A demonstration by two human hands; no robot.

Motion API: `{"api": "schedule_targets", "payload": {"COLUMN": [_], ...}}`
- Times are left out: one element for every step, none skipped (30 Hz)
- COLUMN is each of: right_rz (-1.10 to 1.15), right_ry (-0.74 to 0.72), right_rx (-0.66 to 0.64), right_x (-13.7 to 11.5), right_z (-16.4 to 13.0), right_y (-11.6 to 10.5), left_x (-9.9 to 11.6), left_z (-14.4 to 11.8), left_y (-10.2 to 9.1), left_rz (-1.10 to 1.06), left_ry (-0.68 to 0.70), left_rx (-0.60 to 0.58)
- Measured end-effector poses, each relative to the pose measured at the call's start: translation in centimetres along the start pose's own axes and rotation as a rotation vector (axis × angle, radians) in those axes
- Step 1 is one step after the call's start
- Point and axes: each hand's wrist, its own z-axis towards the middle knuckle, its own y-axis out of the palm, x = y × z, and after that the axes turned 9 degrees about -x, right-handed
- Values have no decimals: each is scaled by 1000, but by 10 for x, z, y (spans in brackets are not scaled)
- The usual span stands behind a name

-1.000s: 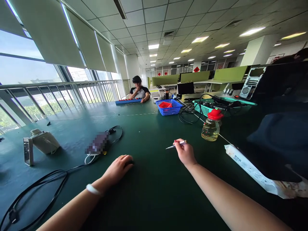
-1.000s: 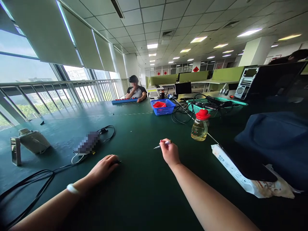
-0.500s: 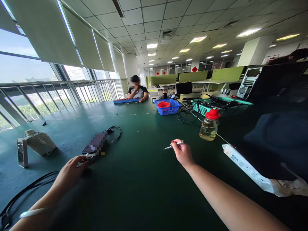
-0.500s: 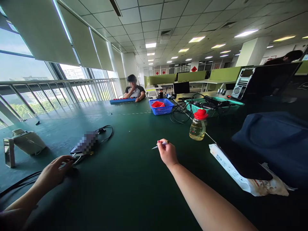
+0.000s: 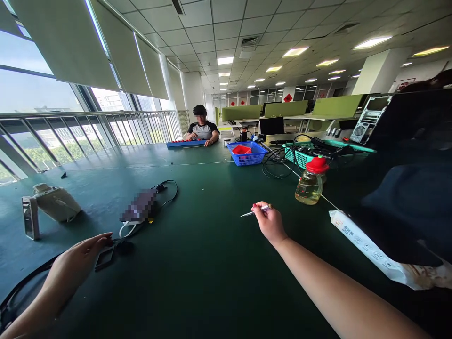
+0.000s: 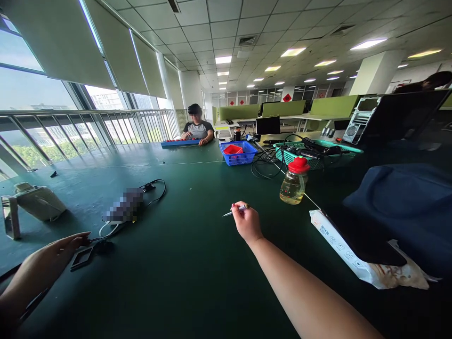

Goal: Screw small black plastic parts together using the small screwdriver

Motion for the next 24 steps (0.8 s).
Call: {"api": "schedule_targets", "payload": {"right_rz": [3, 4, 4, 3, 2, 0, -1, -2, -1, 0, 0, 0, -1, -2, -2, -2, 0, 2, 2, 1, -1, -3, -5, -5], "right_ry": [2, 4, 6, 6, 6, 7, 9, 14, 18, 20, 18, 13, 5, -2, -7, -11, -16, -22, -28, -36, -43, -49, -54, -58], "right_rx": [-1, -2, -2, -1, 0, -1, -1, -5, -8, -11, -11, -10, -9, -9, -10, -12, -14, -15, -15, -14, -11, -7, -2, 0], "right_x": [0, 0, 1, 0, 0, 0, -1, -1, -2, -3, -3, -4, -4, -5, -5, -5, -5, -4, -4, -3, -2, -2, -1, 0], "right_z": [0, 0, 0, 0, 0, 0, -1, 0, 0, 0, 0, 0, 0, 0, 0, 0, 0, 0, 0, 0, 0, 1, 1, 1], "right_y": [0, 0, 0, 0, 0, 0, 0, 0, 0, 0, 0, 0, 0, 0, 0, 0, 0, 0, 0, 1, 1, 1, 1, 1], "left_x": [1, 1, 0, -1, -4, -6, -9, -12, -14, -16, -17, -17, -16, -14, -12, -10, -8, -6, -5, -4, -4, -3, -4, -4], "left_z": [0, 1, 2, 4, 7, 9, 11, 13, 15, 15, 15, 14, 13, 12, 10, 8, 6, 4, 2, 0, -1, -3, -4, -6], "left_y": [2, 5, 8, 12, 15, 19, 23, 27, 30, 32, 34, 36, 36, 37, 37, 38, 38, 38, 38, 38, 38, 38, 38, 38], "left_rz": [28, 52, 72, 89, 105, 123, 144, 167, 190, 211, 232, 251, 267, 282, 298, 315, 331, 344, 354, 360, 363, 367, 369, 371], "left_ry": [24, 57, 95, 137, 176, 213, 249, 285, 320, 354, 382, 403, 411, 411, 404, 392, 381, 369, 355, 335, 301, 256, 207, 161], "left_rx": [-4, -3, -4, -9, -13, -23, -39, -53, -63, -68, -74, -80, -79, -79, -77, -72, -68, -64, -63, -67, -67, -68, -70, -72]}}
